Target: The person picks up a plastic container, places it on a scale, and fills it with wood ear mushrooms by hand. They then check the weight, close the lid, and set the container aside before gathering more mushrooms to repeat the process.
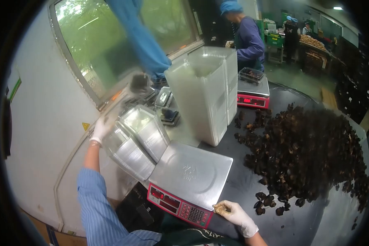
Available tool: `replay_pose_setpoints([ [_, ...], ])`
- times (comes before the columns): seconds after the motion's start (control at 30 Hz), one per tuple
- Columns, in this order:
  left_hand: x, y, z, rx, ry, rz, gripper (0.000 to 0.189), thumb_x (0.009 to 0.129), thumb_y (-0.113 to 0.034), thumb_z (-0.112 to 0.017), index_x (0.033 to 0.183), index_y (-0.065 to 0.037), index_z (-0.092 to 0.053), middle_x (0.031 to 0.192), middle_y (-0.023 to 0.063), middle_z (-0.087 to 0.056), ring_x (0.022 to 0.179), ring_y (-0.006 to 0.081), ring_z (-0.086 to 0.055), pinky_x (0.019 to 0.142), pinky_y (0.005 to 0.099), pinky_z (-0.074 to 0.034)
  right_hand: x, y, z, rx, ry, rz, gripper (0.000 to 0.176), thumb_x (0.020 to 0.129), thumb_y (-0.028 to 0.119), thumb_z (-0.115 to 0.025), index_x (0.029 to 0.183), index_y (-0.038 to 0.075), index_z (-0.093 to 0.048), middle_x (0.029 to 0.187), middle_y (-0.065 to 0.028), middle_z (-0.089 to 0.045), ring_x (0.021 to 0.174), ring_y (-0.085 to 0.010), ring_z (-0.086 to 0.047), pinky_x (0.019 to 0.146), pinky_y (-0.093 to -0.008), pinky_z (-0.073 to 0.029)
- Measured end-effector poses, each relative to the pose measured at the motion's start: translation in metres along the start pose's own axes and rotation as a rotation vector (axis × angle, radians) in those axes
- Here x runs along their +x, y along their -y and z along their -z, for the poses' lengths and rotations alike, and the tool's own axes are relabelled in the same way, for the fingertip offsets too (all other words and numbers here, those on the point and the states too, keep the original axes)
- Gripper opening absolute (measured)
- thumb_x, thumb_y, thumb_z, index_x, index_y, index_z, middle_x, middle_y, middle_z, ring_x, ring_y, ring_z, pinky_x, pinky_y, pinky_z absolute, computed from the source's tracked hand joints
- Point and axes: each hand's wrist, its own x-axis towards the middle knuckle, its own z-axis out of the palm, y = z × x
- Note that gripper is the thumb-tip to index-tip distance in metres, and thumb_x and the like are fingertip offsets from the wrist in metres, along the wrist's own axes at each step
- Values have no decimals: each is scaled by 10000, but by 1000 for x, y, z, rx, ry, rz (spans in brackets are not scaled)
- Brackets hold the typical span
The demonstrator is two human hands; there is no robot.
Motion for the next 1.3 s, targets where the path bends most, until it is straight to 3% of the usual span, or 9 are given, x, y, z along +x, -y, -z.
replay_pose_setpoints([
  [0.2, -9, 33, -26, 364, -55, 124, 136, 697, -133, -686, 790, -44, -641, 870, 178, -643, 898, 340, -612, 772, 421, -494, -15, -3, 9, -2, -99, -43, 219, 913, 105, -614, 1086, -29, -611, 1003, -63, -671, 901, -82, -603, 831, -218, -478],
  [0.43, -17, 43, -24, 318, -353, -2, 106, 764, -96, -669, 794, -41, -584, 853, 154, -609, 788, 326, -604, 723, 413, -486, -21, -11, 14, 8, -150, -38, 218, 916, 91, -605, 1090, -41, -603, 992, -70, -672, 907, -92, -615, 824, -222, -486],
  [0.53, -7, 67, -18, -202, -621, 97, 121, 849, -89, -633, 893, -17, -547, 864, 105, -579, 791, 235, -577, 737, 369, -469, -22, -9, 13, 15, -133, -29, 221, 914, 108, -615, 1087, -29, -611, 987, -59, -676, 898, -79, -608, 816, -216, -482],
  [0.73, -116, -80, 0, -692, -187, 74, 346, 924, -57, -549, 1244, 1, -431, 1186, 107, -459, 1093, 183, -450, 994, 298, -358, -18, -36, 4, -64, -69, 190, 239, 931, 188, -589, 1090, 11, -614, 1019, -124, -686, 930, -184, -654, 828, -301, -499],
  [0.93, -219, -119, -56, -580, 458, -13, 327, 838, 32, -571, 1146, -14, -473, 905, 23, -443, 801, 73, -426, 751, 221, -416, -30, -29, 23, -303, -270, 279, 198, 890, 172, -599, 1028, 35, -636, 930, -151, -681, 884, -282, -660, 802, -352, -515],
  [1.03, -227, -119, -64, -355, 608, 13, 397, 821, 42, -580, 1199, -7, -468, 964, 56, -467, 801, 95, -433, 750, 239, -418, -41, -15, 64, -561, -592, 366, 166, 831, 148, -611, 955, 48, -657, 955, -133, -664, 922, -304, -608, 821, -394, -486],
  [1.13, -230, -125, -58, -256, 155, -291, 491, 805, 39, -599, 1271, -6, -448, 1065, 92, -481, 812, 130, -443, 769, 264, -425, -44, -12, 128, -633, -1047, 344, 170, 805, 141, -611, 941, 57, -668, 965, -135, -656, 932, -312, -588, 830, -397, -477],
  [1.2, -235, -171, -27, -364, 256, -192, 565, 783, 37, -618, 1315, -28, -439, 1167, 102, -472, 898, 183, -477, 818, 288, -427, -40, -31, 169, -822, -1299, 261, 252, 800, 184, -622, 1023, 69, -651, 1062, -146, -636, 990, -327, -568, 863, -403, -455],
  [1.3, -256, -229, -15, -561, 330, -347, 546, 765, 30, -637, 1280, -36, -469, 1186, 104, -470, 966, 206, -487, 836, 303, -429, -27, -47, 164, -1058, -1234, 112, 388, 776, 328, -647, 1072, 79, -612, 1109, -123, -600, 1021, -320, -536, 911, -439, -393],
])
